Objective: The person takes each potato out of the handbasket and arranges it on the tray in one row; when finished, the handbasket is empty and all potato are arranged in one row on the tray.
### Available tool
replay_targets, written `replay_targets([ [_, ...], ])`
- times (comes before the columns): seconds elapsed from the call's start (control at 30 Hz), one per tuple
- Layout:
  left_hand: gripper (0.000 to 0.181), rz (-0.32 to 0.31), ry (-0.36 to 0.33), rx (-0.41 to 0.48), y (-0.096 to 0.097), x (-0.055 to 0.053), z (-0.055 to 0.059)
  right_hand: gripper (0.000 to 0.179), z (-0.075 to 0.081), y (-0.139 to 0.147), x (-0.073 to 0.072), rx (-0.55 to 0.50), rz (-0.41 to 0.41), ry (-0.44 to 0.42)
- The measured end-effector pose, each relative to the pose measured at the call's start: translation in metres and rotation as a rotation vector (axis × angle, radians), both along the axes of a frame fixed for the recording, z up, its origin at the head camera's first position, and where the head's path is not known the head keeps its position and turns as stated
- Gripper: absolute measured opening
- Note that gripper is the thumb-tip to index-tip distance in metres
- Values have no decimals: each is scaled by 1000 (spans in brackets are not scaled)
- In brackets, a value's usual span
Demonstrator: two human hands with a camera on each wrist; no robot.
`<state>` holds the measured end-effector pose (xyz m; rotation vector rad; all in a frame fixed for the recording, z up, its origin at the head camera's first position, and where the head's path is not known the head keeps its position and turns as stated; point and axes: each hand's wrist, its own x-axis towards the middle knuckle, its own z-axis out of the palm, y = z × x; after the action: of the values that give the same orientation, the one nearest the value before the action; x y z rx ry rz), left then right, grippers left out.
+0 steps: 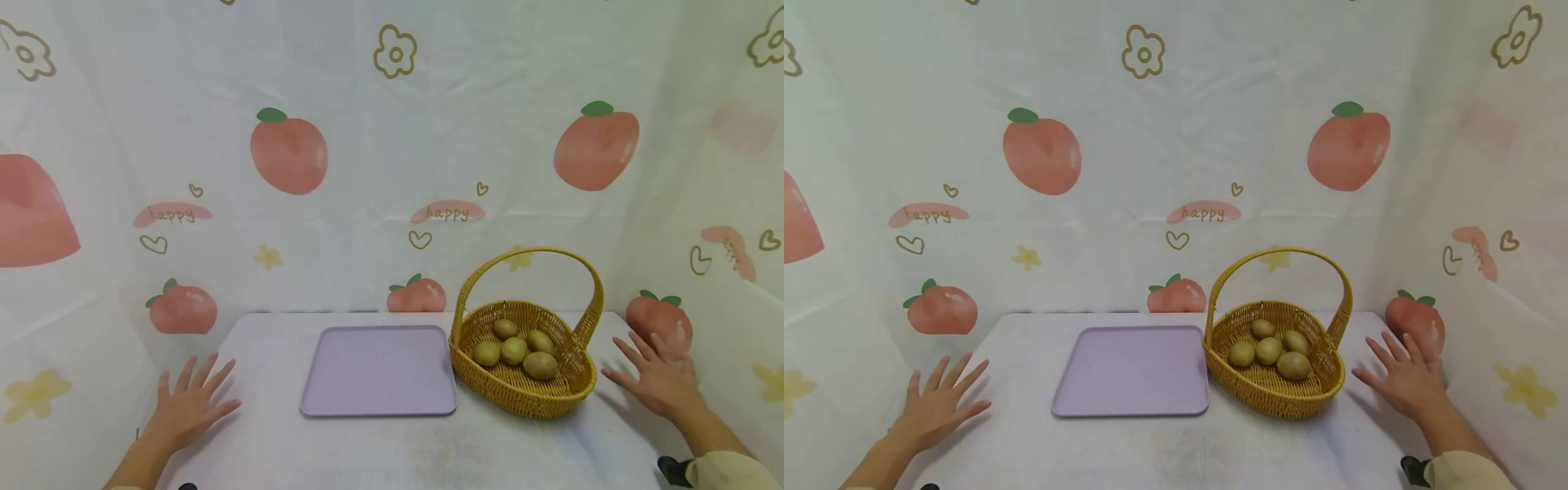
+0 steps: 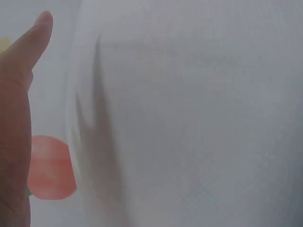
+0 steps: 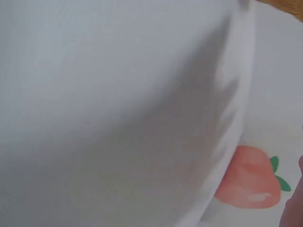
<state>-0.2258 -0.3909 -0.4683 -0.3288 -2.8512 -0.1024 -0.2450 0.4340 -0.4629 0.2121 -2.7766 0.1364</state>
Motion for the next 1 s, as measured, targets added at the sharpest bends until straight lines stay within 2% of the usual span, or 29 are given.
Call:
replay_targets([
  [0.27, 79, -82, 125, 14, 8, 0, -1, 81, 9, -9, 16, -69, 30, 149],
  [0.43, 81, -110, 183, 5, 18, 1, 3, 78, 18, -24, 25, -138, 159, 265],
  [0.63, 82, -165, 247, 34, 36, 0, 16, 79, 27, -49, 26, -260, 320, 386],
  [0.8, 84, -212, 286, 42, 50, -2, 25, 83, 41, -72, 30, -366, 357, 350],
  [1.0, 84, -265, 343, 123, 65, -7, 37, 78, 56, -98, 29, -380, 322, 301],
])
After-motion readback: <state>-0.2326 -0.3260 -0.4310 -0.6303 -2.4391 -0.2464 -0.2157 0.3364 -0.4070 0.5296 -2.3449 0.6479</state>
